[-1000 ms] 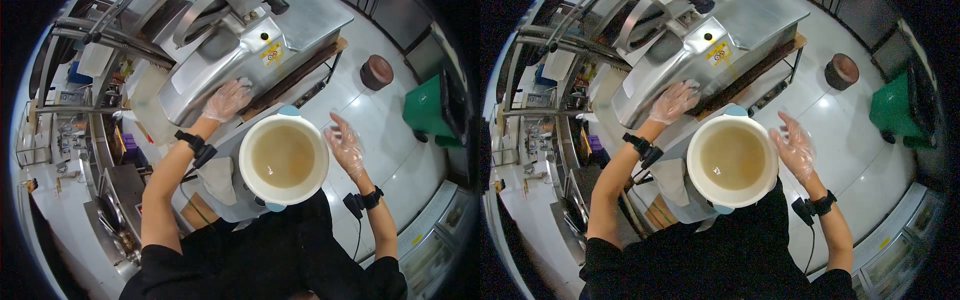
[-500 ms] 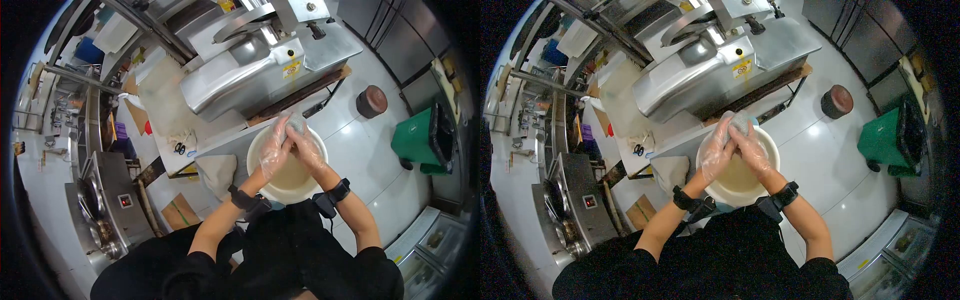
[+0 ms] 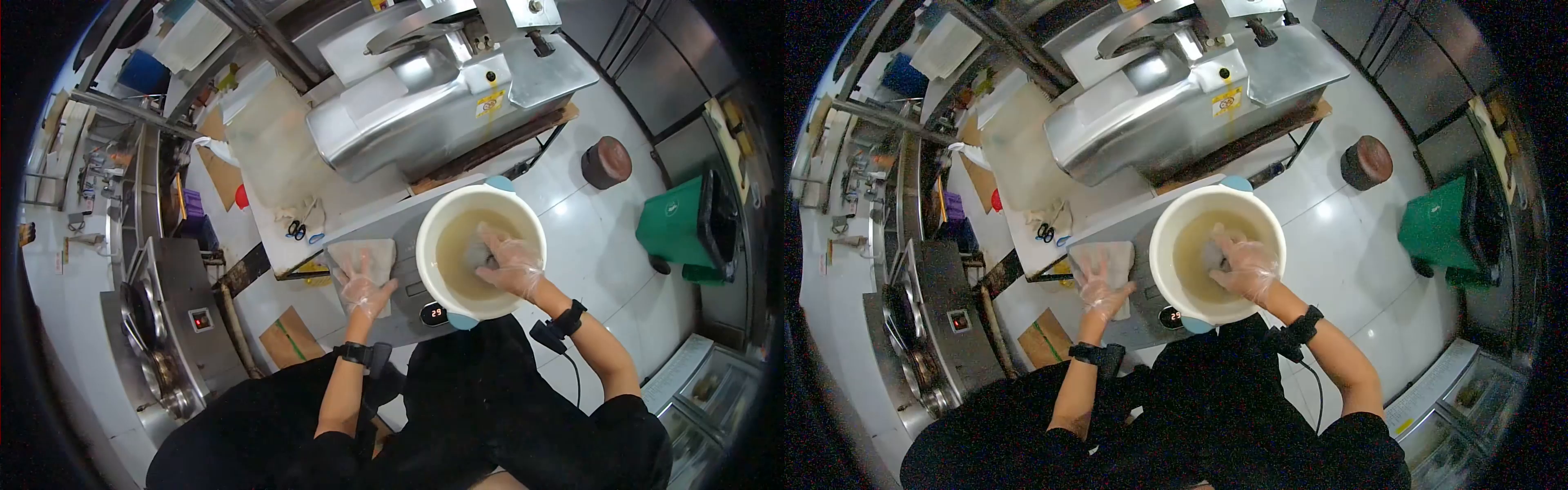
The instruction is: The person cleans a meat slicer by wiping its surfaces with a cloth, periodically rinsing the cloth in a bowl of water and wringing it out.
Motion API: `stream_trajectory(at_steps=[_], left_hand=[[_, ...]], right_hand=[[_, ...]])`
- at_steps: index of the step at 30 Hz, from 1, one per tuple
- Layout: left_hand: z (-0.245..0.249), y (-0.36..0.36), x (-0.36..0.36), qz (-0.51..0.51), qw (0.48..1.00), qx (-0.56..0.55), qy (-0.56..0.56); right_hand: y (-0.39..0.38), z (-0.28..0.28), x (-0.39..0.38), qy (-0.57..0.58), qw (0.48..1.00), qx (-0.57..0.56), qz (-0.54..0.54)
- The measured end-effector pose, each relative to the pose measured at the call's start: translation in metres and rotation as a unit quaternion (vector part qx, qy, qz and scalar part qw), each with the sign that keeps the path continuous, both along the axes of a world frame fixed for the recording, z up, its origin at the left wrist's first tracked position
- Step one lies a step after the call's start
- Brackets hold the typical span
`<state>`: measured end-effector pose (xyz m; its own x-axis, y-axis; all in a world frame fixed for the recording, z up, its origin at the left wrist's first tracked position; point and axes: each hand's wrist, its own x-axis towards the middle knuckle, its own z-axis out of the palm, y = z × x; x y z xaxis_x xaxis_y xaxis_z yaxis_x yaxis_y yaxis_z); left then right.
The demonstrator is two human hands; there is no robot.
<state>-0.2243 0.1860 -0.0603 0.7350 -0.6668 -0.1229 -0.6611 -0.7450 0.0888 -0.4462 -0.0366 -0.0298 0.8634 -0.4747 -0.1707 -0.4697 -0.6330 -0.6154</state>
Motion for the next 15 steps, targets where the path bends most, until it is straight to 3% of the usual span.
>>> stream_trajectory(at_steps=[2,4,5,7,10,11,13,15], left_hand=[[-0.012,0.006,-0.001,0.044,0.997,0.053,0.026],[-0.031,0.017,0.013,-0.020,0.997,-0.067,-0.038],[-0.042,0.022,0.025,-0.025,0.997,-0.066,-0.037],[-0.057,0.022,0.050,-0.014,0.964,-0.261,0.055],[0.010,-0.014,0.047,-0.054,0.945,-0.321,0.043],[0.039,-0.031,0.044,-0.114,0.939,-0.324,0.015],[0.082,-0.071,0.044,-0.251,0.850,-0.459,0.066],[0.112,-0.109,0.056,-0.338,0.890,-0.286,-0.111]], right_hand=[[0.005,-0.003,0.002,-0.021,0.999,-0.047,-0.005],[0.010,-0.001,0.004,-0.040,0.995,-0.094,-0.012],[0.010,0.002,0.005,-0.062,0.995,-0.080,-0.022],[0.008,0.003,0.006,-0.085,0.993,-0.066,-0.039],[0.003,0.004,0.005,-0.116,0.991,-0.055,-0.049],[0.002,0.007,0.005,-0.122,0.990,-0.036,-0.064],[-0.001,0.016,0.003,-0.130,0.988,-0.013,-0.083],[-0.006,0.025,0.003,-0.163,0.980,0.032,-0.110]])
